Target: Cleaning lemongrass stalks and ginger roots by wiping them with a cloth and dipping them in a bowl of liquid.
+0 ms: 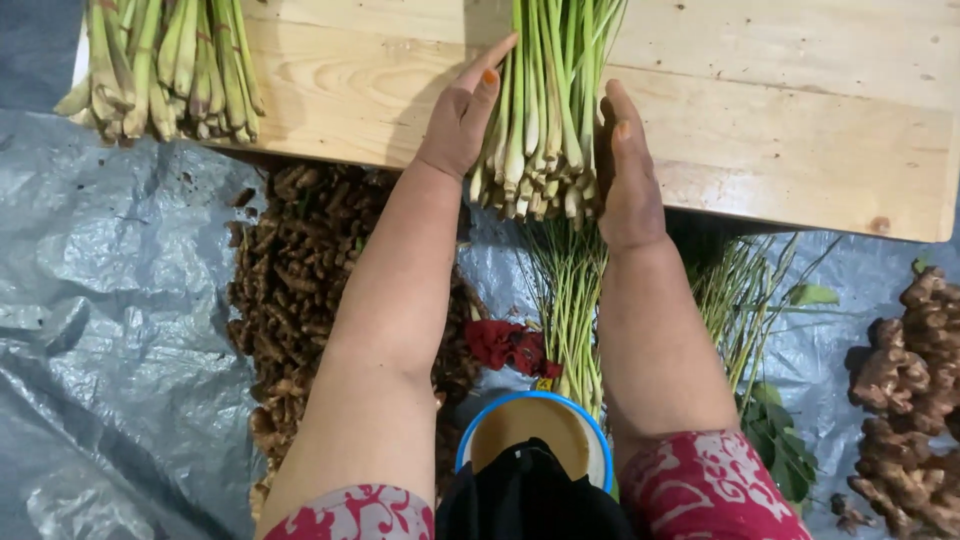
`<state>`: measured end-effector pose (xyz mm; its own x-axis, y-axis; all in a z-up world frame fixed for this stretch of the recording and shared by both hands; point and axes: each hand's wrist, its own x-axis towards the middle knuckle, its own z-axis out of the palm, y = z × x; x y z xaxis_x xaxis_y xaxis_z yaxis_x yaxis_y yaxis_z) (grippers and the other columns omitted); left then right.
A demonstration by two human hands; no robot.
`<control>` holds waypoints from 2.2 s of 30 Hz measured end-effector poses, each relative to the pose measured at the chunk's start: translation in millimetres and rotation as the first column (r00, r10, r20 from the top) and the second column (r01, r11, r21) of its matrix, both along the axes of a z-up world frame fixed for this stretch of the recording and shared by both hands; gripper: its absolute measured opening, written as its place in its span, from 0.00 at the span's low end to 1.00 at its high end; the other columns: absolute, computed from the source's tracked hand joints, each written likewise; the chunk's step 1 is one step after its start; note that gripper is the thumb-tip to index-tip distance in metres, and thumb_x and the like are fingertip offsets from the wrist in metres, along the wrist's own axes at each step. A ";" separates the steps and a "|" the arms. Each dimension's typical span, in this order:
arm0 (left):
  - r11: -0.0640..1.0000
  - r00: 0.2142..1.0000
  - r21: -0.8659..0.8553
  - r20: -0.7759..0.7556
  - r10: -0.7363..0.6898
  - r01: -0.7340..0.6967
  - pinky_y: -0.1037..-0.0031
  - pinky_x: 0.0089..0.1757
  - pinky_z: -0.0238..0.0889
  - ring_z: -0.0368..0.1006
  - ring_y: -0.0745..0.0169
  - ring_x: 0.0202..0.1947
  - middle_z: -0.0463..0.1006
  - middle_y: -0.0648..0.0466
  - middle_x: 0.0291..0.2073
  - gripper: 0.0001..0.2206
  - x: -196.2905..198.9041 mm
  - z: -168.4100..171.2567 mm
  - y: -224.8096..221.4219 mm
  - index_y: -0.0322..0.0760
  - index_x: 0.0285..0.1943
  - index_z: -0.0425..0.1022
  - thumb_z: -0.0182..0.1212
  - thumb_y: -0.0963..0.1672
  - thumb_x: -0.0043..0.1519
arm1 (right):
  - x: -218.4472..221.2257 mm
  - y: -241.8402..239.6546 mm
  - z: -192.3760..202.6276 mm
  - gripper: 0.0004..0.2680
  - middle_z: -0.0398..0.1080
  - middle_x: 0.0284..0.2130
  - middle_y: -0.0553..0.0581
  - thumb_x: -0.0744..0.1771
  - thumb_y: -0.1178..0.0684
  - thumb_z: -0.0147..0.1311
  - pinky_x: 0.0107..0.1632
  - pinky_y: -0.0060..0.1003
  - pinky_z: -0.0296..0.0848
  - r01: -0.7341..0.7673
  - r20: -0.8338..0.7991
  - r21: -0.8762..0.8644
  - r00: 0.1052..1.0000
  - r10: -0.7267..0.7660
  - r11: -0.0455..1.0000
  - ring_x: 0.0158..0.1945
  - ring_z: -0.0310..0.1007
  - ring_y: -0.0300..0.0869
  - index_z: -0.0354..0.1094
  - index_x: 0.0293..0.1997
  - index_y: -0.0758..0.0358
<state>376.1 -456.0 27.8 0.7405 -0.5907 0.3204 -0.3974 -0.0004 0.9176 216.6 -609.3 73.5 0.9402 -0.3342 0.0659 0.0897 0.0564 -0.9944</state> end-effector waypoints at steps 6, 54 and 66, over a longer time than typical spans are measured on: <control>0.992 0.997 -0.128 -0.072 -0.010 0.001 0.43 0.71 0.41 0.49 0.31 0.77 0.50 0.41 0.78 0.43 5.0 -13.2 -2.7 0.47 0.79 0.50 0.33 0.70 0.63 | 6.8 -5.0 -27.3 0.33 0.43 0.74 0.74 0.68 0.26 0.40 0.74 0.52 0.48 0.113 0.134 0.114 0.983 -0.128 0.987 0.77 0.46 0.62 0.44 0.75 0.62; 0.768 0.558 0.630 -0.681 0.473 0.117 0.39 0.64 0.51 0.59 0.30 0.68 0.70 0.39 0.65 0.19 -435.7 -96.7 446.4 0.43 0.70 0.71 0.47 0.48 0.71 | -216.0 112.6 -283.1 0.16 0.75 0.50 0.55 0.69 0.36 0.36 0.60 0.55 0.70 -0.687 -0.788 -0.615 0.562 -0.252 0.387 0.58 0.73 0.55 0.74 0.49 0.43; 0.530 0.314 0.818 -0.575 0.756 0.222 0.48 0.65 0.53 0.65 0.33 0.66 0.66 0.32 0.69 0.34 -525.5 -135.8 546.8 0.37 0.74 0.66 0.57 0.57 0.63 | -175.8 92.6 -347.2 0.21 0.63 0.63 0.64 0.69 0.42 0.35 0.67 0.66 0.51 -0.827 -0.900 -0.417 0.318 -0.298 0.378 0.69 0.53 0.65 0.62 0.67 0.58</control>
